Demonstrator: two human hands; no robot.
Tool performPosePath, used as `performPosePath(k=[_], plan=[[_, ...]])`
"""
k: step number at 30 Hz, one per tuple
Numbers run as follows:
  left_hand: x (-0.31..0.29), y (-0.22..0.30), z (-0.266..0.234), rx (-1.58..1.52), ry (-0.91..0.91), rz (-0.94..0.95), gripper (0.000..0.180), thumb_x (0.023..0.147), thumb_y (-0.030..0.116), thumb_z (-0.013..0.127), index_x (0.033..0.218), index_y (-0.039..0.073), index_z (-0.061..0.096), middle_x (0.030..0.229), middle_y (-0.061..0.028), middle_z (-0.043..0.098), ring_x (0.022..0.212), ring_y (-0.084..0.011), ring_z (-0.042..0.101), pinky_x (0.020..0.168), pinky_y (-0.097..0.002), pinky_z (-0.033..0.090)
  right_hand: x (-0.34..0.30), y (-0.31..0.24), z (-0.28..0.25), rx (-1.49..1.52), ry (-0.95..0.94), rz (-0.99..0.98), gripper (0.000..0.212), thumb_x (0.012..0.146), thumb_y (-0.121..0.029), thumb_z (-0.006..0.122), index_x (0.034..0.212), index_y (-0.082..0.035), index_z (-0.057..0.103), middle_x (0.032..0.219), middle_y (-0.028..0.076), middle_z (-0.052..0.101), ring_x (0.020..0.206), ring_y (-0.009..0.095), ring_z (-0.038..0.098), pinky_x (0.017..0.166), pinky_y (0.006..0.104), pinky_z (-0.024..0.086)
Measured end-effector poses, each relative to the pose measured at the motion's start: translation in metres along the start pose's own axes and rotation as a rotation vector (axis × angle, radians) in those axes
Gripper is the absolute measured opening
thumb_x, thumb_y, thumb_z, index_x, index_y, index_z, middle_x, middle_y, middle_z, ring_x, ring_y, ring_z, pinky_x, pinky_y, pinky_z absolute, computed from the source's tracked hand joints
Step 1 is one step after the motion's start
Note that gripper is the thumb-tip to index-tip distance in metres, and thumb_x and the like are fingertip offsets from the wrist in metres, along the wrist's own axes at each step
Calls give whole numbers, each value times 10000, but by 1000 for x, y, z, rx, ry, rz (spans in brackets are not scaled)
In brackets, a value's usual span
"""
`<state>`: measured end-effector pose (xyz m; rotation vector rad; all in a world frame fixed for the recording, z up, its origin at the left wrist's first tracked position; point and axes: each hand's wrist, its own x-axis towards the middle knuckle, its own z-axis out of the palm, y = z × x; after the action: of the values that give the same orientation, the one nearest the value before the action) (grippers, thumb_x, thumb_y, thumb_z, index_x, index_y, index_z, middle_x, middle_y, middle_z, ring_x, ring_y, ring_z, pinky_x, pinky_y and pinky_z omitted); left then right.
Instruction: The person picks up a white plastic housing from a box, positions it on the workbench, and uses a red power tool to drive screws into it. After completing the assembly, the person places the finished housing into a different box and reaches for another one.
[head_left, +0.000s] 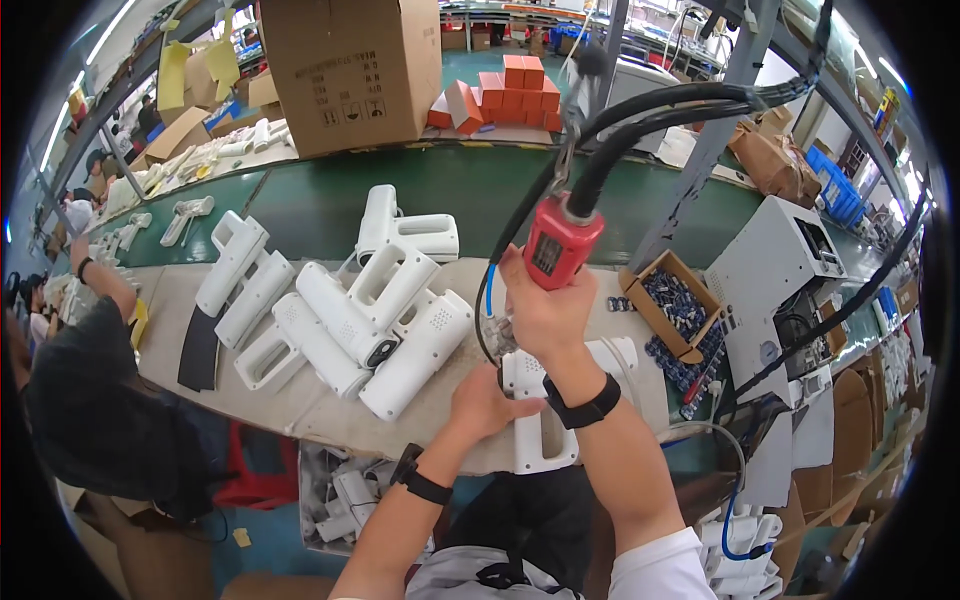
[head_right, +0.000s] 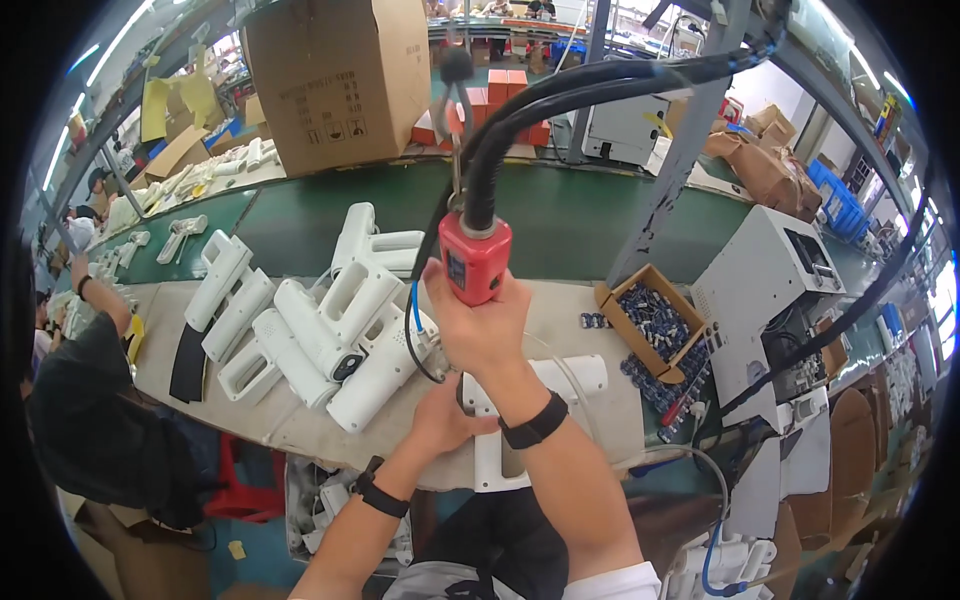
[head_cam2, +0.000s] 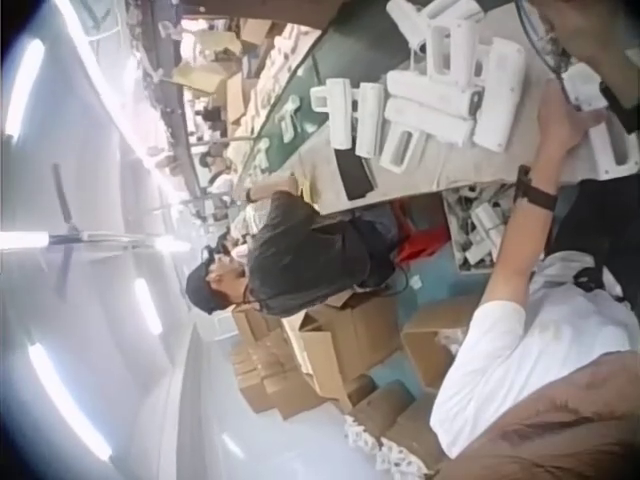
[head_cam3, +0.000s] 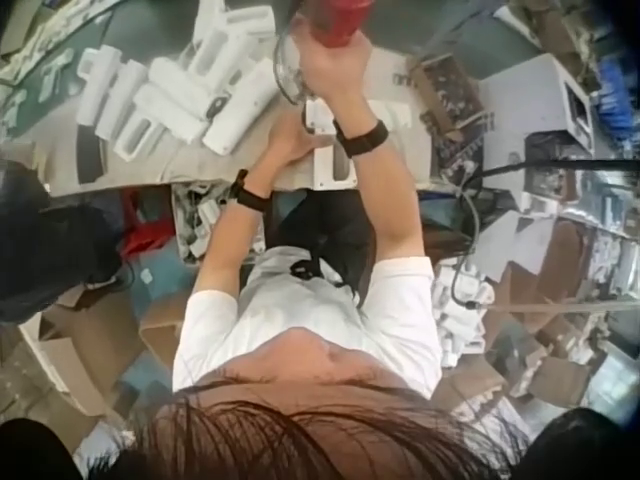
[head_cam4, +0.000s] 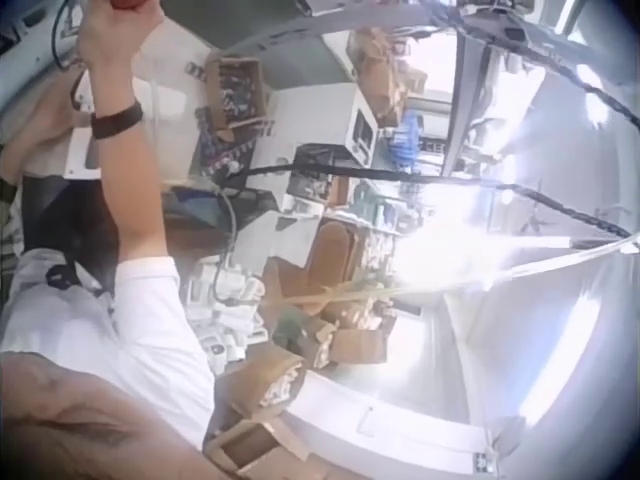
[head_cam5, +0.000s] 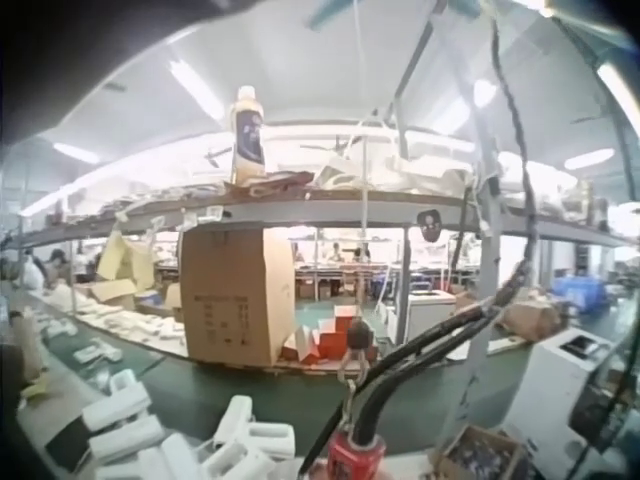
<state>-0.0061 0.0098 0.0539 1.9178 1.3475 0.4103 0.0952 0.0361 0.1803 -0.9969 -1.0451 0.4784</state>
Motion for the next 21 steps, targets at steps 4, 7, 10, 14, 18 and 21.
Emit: performPosePath(k=[4,7,10,14,18,21], plan=[[-4,16,-8,-95,-87,11,889,583,495,823,1262,35,481,1122,-166,627,1017,-313,612,837,-389,480,-3,0,-3,26,-5,-63,155,861,-132,687,795,-17,606,600,-2,571,476,62,507,436,216,385],[-7,8,-1,-131,40,12,824,609,466,821,1258,66,507,1138,-130,630,1018,-281,619,834,-374,485,-11,-41,-9,32,82,-135,140,854,-114,689,822,-9,602,601,6,571,477,69,519,433,212,396],[2,-18,20,-133,181,119,892,615,406,835,1339,82,425,1209,-115,599,1118,-274,577,925,-361,452,-16,-75,-13,91,6,-129,135,854,-104,684,849,-3,596,601,13,569,474,74,528,431,210,407],[2,-21,19,-229,-14,153,916,594,337,858,1356,79,419,1266,-120,568,1169,-265,547,961,-351,430,-23,-64,-12,43,-34,-95,121,852,-90,681,843,-3,597,598,12,566,466,69,522,433,211,410],[0,-11,15,-227,-49,129,900,598,359,854,1355,97,443,1286,-118,559,1186,-261,535,963,-346,427,-26,-41,-6,45,10,-2,108,845,-81,679,811,-10,604,613,3,579,487,62,529,446,217,413],[2,-24,22,-93,28,180,865,608,404,839,1336,118,470,1308,-111,544,1187,-269,534,953,-352,432,-31,-30,-1,16,-12,24,88,833,-82,680,816,-18,622,657,-2,607,558,52,548,491,219,421]])
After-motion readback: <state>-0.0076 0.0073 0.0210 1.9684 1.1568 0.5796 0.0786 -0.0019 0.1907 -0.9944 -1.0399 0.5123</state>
